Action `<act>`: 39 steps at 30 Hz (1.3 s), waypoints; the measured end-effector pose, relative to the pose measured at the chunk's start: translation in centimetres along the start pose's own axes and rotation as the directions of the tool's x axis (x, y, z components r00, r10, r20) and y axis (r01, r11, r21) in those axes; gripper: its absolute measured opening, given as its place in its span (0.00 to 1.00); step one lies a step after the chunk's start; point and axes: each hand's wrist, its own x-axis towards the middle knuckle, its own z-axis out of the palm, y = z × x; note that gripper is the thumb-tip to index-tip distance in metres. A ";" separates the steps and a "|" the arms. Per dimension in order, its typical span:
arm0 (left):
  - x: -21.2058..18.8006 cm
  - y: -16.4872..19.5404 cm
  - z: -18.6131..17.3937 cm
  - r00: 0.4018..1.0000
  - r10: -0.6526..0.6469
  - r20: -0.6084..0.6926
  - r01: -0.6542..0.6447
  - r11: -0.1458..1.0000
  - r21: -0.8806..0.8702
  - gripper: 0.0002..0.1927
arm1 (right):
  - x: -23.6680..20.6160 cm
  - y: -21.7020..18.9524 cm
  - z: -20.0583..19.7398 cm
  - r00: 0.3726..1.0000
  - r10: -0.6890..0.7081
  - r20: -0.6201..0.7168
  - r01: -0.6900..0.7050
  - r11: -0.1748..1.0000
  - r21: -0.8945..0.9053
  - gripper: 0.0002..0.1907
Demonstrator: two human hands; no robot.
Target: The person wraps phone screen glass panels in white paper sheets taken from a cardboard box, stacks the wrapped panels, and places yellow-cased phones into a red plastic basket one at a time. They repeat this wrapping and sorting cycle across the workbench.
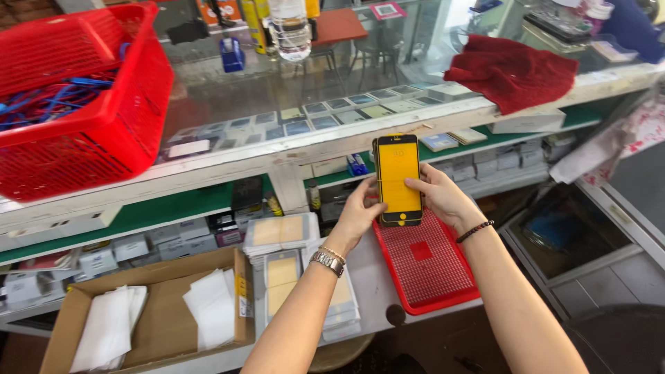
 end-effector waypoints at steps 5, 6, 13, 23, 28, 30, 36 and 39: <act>-1.4 -8.2 2.3 0.992 -0.118 -0.036 0.099 0.591 0.801 0.38 | -0.1 4.6 -6.8 0.986 -0.129 -0.102 -0.007 0.590 -0.808 0.21; -2.2 -9.7 2.4 0.987 -0.158 0.003 0.086 0.550 0.831 0.37 | 0.2 5.8 -7.7 0.982 -0.171 -0.077 -0.015 0.338 -0.941 0.20; -4.8 -12.4 2.3 0.940 -0.318 0.128 0.041 0.475 0.879 0.32 | 3.3 12.7 -7.0 0.930 -0.179 0.322 0.273 -0.251 -0.929 0.19; -5.2 -10.9 2.7 0.940 -0.305 0.154 0.005 0.461 0.887 0.32 | 4.8 16.3 -2.6 0.870 -0.484 0.094 0.084 -0.042 -0.996 0.15; -6.4 -9.7 0.9 0.997 -0.040 0.072 -0.030 0.638 0.769 0.27 | 4.7 16.1 -0.7 0.809 -0.581 -0.090 0.086 0.269 -0.959 0.16; -7.7 -8.4 -1.9 0.993 0.055 -0.106 0.038 0.693 0.720 0.20 | 5.3 15.6 0.8 0.748 -0.658 -0.083 0.195 0.337 -0.921 0.13; -12.5 -6.5 -9.3 0.821 0.220 -0.527 0.251 0.690 0.679 0.08 | 7.5 15.6 7.3 0.978 -0.204 0.050 0.195 0.794 -0.575 0.15; -14.3 -7.6 -10.6 0.779 0.125 -0.615 0.310 0.776 0.550 0.10 | 6.5 15.9 10.0 0.987 0.063 0.147 0.093 0.528 -0.844 0.33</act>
